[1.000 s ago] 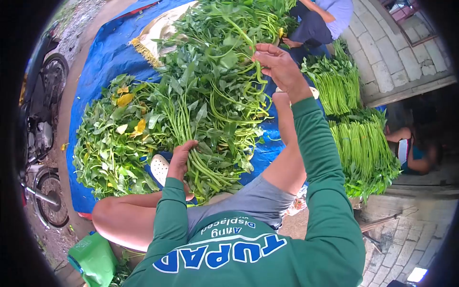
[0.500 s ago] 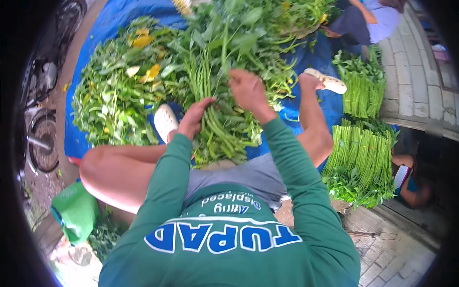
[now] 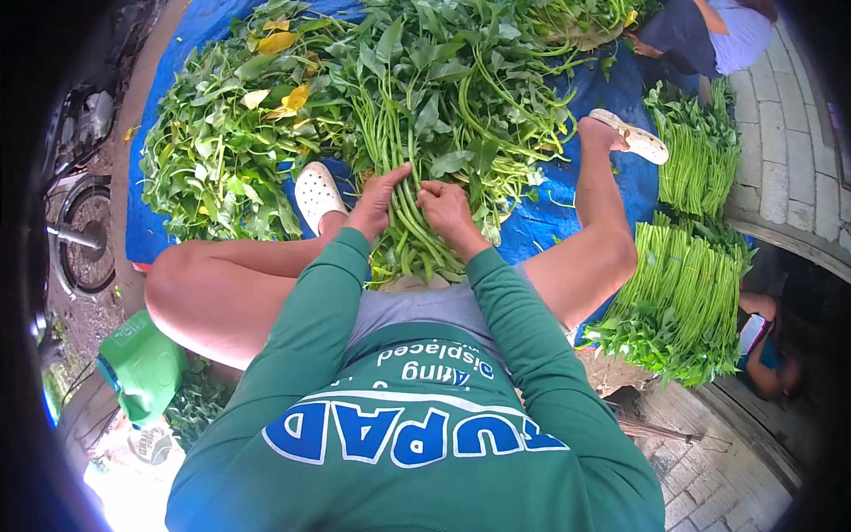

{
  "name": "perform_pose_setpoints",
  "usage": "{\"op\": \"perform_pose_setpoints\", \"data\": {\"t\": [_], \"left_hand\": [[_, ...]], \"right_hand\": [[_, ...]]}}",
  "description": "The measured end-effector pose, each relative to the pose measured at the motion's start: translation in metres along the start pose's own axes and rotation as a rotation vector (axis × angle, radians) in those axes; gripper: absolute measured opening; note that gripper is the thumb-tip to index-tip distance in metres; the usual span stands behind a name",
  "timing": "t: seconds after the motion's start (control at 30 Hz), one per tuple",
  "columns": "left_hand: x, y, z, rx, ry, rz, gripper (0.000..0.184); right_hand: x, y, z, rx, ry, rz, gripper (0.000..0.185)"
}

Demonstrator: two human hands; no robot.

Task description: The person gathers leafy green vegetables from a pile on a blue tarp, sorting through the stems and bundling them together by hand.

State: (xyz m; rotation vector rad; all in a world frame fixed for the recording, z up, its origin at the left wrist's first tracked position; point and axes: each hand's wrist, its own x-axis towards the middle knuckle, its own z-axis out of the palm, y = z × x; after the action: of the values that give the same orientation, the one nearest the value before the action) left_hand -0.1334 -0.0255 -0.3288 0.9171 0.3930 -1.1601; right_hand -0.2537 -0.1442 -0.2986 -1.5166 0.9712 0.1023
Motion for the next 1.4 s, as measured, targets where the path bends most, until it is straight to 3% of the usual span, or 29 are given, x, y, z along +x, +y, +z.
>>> {"op": "perform_pose_setpoints", "data": {"t": [0.03,0.13,0.27,0.4,0.5,0.63,0.87,0.97,1.07,1.1,1.2,1.23,1.4], "left_hand": [[-0.004,-0.006,0.01,0.126,0.111,0.225,0.033],[-0.02,0.002,0.031,0.396,0.184,0.159,0.051],[-0.002,-0.004,0.008,0.39,0.196,0.062,0.034],[-0.019,0.011,0.027,0.446,0.184,0.039,0.026],[-0.02,0.01,0.031,0.354,0.12,0.097,0.034],[-0.027,0.02,0.034,0.352,0.087,0.078,0.038],[-0.022,0.022,0.026,0.503,-0.008,0.162,0.043],[-0.02,0.023,0.027,0.544,-0.017,0.18,0.045],[-0.027,0.028,0.034,0.562,-0.002,0.225,0.047],[-0.024,0.028,0.029,0.604,0.041,0.246,0.049],[-0.029,0.03,0.034,0.674,0.103,0.27,0.053],[-0.031,0.031,0.035,0.675,0.102,0.263,0.054],[-0.031,0.024,0.041,0.822,0.302,0.311,0.058]], "right_hand": [[-0.008,-0.006,0.003,-0.016,0.043,-0.009,0.032],[-0.018,-0.022,0.002,-0.256,-0.034,-0.105,0.03],[-0.019,-0.043,-0.008,-0.515,-0.031,-0.178,0.028],[0.015,-0.078,-0.012,-0.205,0.154,-0.277,0.032],[0.061,-0.071,-0.002,-0.324,-0.025,-0.042,0.031],[0.072,-0.072,0.003,-0.183,-0.06,0.026,0.034],[0.075,-0.055,-0.008,0.066,-0.102,-0.087,0.035],[0.076,-0.06,-0.013,-0.064,-0.094,-0.085,0.036],[0.071,-0.062,-0.016,-0.036,0.08,-0.136,0.039],[0.062,-0.068,-0.015,0.104,0.133,-0.136,0.039],[0.041,-0.077,-0.016,-0.129,0.515,-0.327,0.034],[0.042,-0.076,-0.016,-0.138,0.573,-0.295,0.032],[0.043,-0.083,-0.021,-0.25,0.649,-0.242,0.029]]}}
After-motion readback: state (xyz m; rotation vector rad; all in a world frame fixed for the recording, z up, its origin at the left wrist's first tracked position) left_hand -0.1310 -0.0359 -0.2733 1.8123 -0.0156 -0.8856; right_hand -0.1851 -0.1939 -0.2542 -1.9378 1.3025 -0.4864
